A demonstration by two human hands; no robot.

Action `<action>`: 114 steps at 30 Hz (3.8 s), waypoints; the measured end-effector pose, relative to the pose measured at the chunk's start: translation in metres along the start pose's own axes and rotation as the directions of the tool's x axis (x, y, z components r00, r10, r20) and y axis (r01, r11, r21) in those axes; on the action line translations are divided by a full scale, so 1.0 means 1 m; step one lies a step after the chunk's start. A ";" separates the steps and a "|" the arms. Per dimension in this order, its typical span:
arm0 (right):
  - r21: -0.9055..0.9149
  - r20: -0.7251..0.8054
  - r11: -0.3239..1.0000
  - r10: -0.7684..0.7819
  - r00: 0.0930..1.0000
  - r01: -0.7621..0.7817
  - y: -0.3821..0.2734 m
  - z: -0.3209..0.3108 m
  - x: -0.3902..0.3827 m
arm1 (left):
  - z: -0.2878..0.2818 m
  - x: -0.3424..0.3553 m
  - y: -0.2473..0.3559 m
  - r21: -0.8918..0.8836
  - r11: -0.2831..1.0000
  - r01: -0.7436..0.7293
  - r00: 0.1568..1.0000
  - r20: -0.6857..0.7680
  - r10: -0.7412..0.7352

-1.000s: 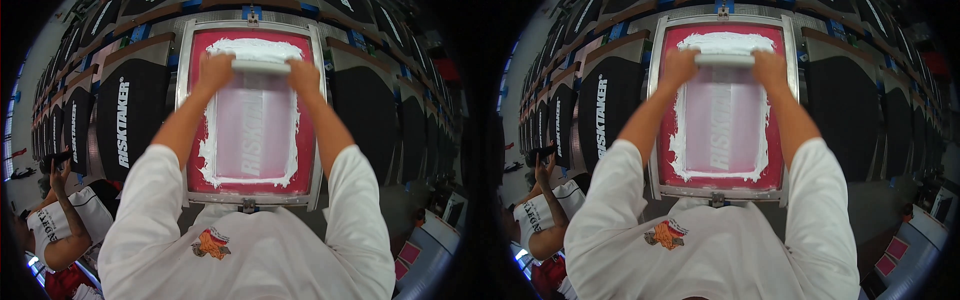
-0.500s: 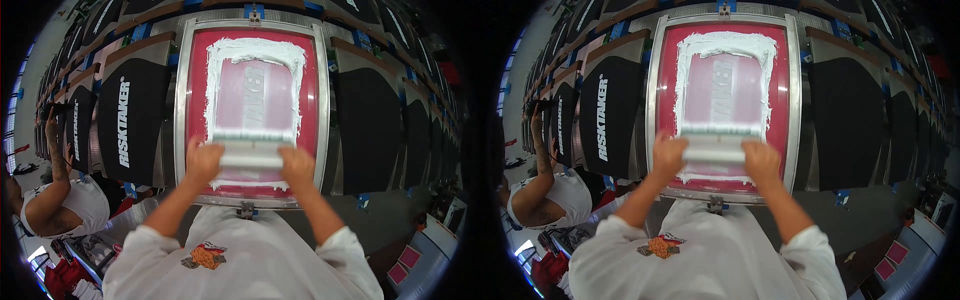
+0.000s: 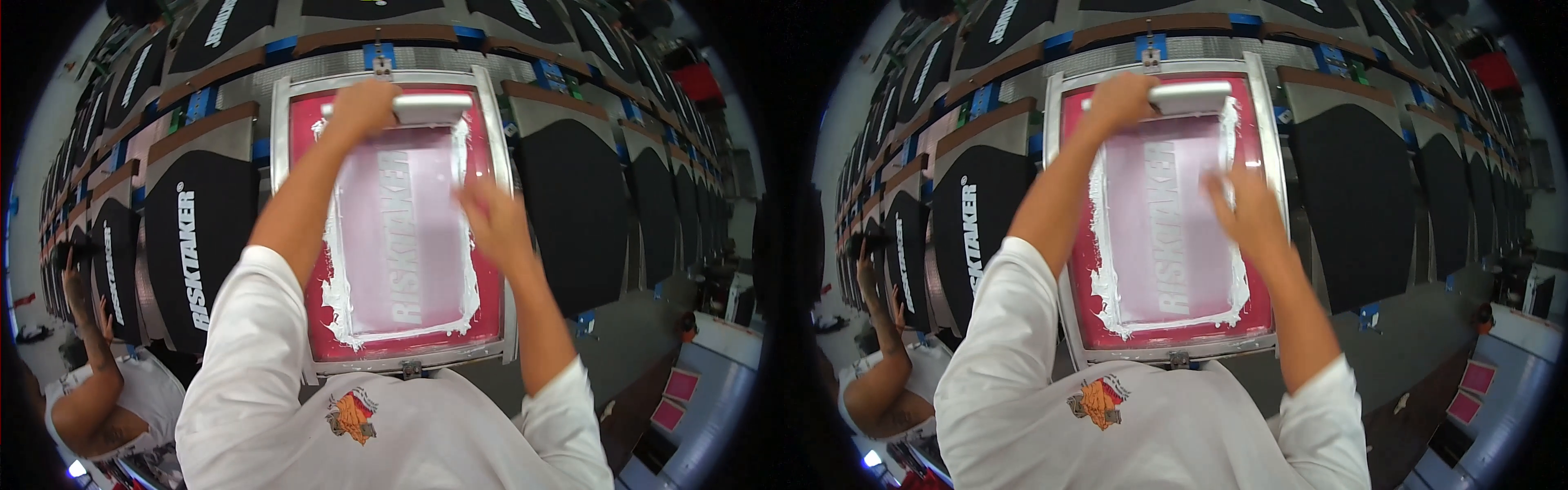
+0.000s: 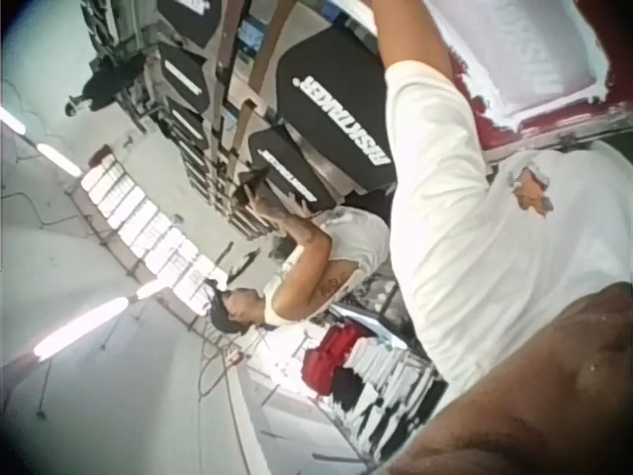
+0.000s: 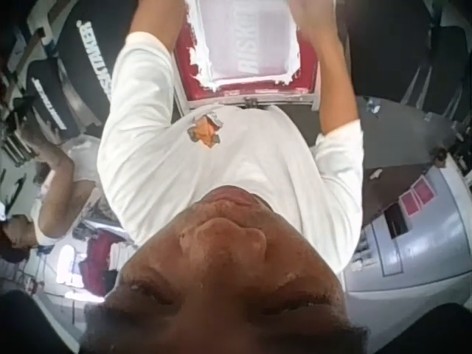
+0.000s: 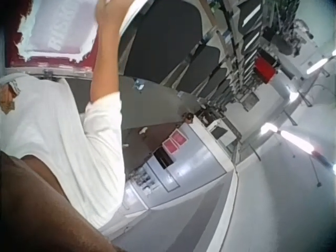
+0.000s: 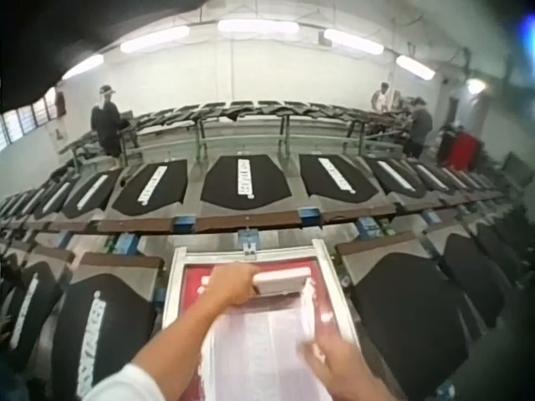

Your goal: Manually applying ink to a screen and using a squeegee to print a design onto t-shirts.

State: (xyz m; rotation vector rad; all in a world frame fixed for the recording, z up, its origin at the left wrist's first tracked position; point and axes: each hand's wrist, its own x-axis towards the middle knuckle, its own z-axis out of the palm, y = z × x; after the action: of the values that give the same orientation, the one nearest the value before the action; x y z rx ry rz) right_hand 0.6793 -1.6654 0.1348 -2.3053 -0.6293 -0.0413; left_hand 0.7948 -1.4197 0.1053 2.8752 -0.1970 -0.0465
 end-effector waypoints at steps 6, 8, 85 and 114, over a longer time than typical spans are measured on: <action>0.045 0.753 0.478 0.560 0.344 -0.877 -0.007 0.020 -0.279 | -0.042 0.027 -0.010 -0.123 0.991 -0.052 0.998 0.015 0.055; 0.194 0.728 0.469 0.519 0.447 -0.861 -0.012 0.066 -0.309 | -0.036 0.023 -0.005 -0.077 0.996 -0.052 0.998 -0.043 0.049; -0.172 -0.399 0.788 0.493 0.773 -0.591 0.373 -0.309 -0.287 | 0.100 -0.071 0.345 -0.905 0.234 0.355 0.871 0.230 -0.435; 0.197 0.542 0.832 0.347 0.765 -0.518 0.255 -0.284 -0.318 | 0.060 -0.107 0.492 -0.260 0.965 -0.024 1.000 -0.008 0.023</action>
State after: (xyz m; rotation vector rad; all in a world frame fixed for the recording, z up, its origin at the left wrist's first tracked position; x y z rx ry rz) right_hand 0.5573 -2.1465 0.1101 -2.0613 -0.2761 0.8405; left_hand 0.6220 -1.8915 0.1760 2.6102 -0.2076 -0.0557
